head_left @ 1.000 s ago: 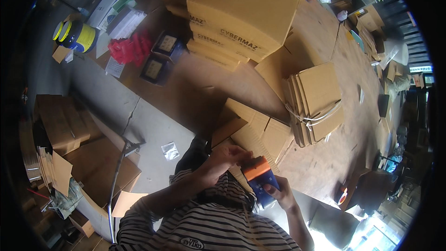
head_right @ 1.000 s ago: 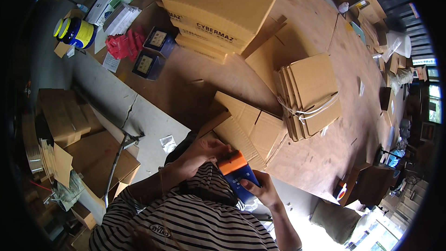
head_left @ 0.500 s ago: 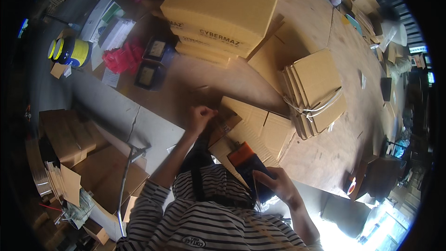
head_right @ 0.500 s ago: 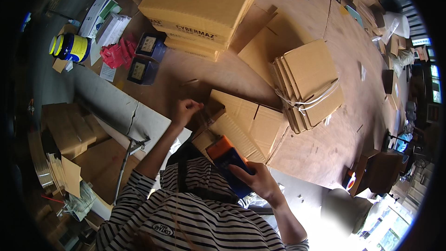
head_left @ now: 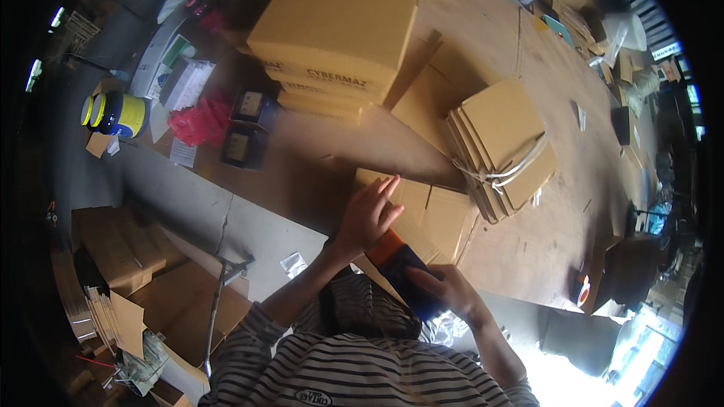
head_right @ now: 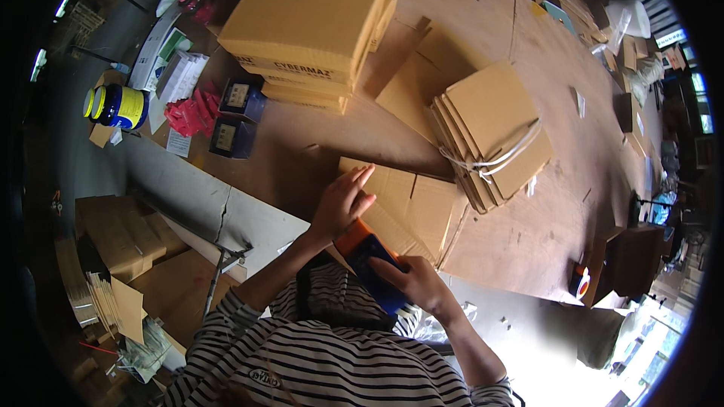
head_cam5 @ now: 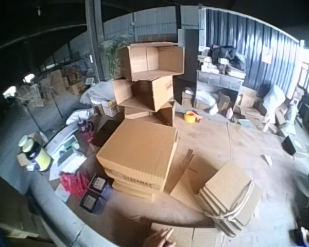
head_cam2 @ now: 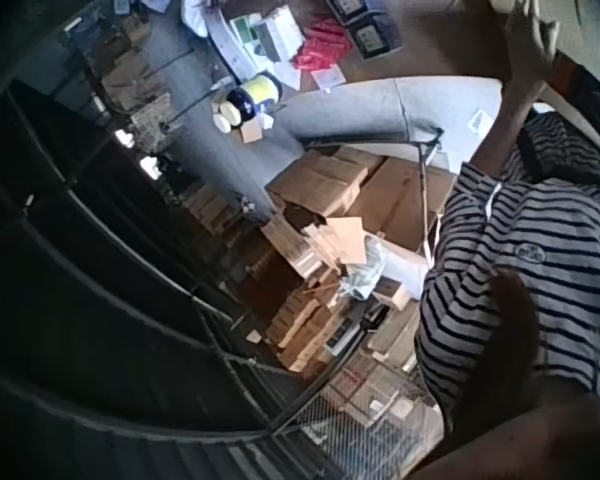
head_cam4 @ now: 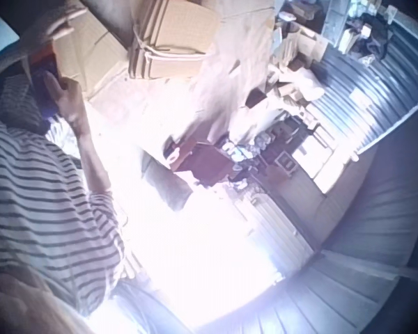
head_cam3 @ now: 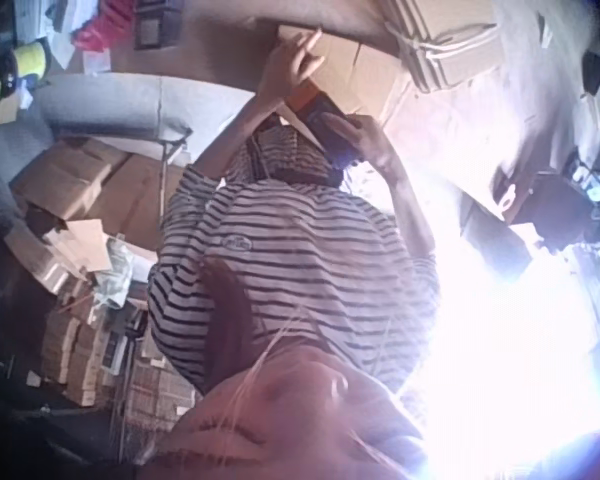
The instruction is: The person assembles flat cardboard boxes on a work table, folds the flaps, and seals them with a handheld tape dispenser. The person then stacks the finished boxes and briefly moves to a nearby bin to retrieve items before returning to the table.
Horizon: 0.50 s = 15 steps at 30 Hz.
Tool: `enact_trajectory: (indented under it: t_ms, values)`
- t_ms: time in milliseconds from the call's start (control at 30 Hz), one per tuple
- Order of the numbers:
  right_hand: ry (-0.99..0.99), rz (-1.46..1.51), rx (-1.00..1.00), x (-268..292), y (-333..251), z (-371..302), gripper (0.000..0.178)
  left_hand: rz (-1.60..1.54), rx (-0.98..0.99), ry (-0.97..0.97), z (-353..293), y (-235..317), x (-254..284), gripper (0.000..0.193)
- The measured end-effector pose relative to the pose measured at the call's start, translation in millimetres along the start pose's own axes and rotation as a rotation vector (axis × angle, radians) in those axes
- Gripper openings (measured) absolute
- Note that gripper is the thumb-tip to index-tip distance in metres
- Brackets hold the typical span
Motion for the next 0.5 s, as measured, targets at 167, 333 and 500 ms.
enact_trajectory:
  t_ms: [167,333,500]
  values:
    - [-0.041,-0.071,-0.033,8,3,-19,0.066,0.465,-0.094,0.141,-3,19,1,0.063]
    - [0.113,-0.204,-0.281,40,119,-94,0.065,0.534,-0.099,0.126,-5,22,-1,0.062]
    - [0.281,-0.359,-0.406,55,223,-85,0.074,0.545,-0.121,0.164,-7,21,-3,0.061]
Point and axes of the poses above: each hand's wrist, its own z-axis towards the middle knuckle, its own x-axis out of the back of the hand, y = z × x, the point moved 2 cm from there along z, towards the middle knuckle, and after that the axes turned 7 degrees about x, right-handed, at the moved point
